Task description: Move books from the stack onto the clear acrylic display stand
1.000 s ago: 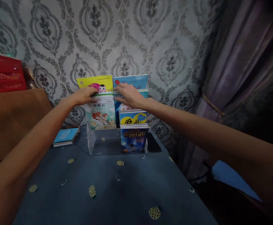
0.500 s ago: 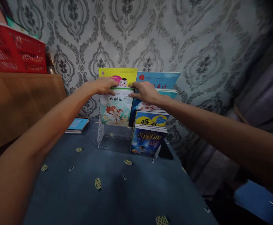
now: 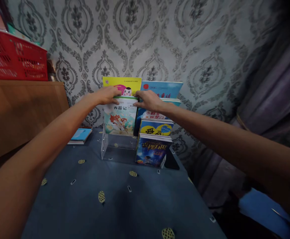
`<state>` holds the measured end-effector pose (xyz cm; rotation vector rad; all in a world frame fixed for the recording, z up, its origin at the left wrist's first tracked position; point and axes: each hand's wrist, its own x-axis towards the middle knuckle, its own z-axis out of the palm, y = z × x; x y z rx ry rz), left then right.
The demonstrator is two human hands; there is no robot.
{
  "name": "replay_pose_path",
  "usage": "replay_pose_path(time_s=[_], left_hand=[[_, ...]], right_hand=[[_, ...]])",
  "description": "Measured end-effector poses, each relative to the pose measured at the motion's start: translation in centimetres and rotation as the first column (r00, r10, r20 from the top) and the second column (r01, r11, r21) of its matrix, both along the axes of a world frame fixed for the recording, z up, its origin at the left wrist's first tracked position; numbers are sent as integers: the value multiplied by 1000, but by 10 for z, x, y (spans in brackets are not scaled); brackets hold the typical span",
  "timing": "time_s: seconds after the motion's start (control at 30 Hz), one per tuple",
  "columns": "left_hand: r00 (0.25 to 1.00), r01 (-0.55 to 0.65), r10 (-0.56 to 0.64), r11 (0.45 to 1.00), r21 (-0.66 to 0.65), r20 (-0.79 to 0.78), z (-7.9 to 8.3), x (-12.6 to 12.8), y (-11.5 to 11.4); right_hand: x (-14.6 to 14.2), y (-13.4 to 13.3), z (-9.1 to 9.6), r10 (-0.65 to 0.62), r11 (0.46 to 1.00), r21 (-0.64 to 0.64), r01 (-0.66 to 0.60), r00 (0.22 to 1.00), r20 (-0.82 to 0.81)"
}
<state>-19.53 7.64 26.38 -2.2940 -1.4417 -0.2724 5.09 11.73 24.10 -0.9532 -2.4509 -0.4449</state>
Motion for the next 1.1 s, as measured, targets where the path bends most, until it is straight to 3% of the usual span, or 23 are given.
replay_pose_path(time_s=[0.23,0.37,0.47,0.8,1.1], left_hand=[[999,-40,41,993,110,-7,-15,-1,-11],[995,-96,95,990,103,17,-20,-5,-11],[997,-71,70,993,98,15,-18,-9,-6],[998,-53,51,998,31,48,-15,-12,-3],[995,-54,40,988,146,95,-32,-9,-18]], right_hand=[[0,-5,11,-89,993,-73,91,996,29],[-1,1,19,-58,989,-133,65,997,58],[-1,4,21,-30,988,-149,35,999,34],[-6,12,21,52,992,-121,-47,998,38],[-6,11,16,35,996,-82,-31,998,51]])
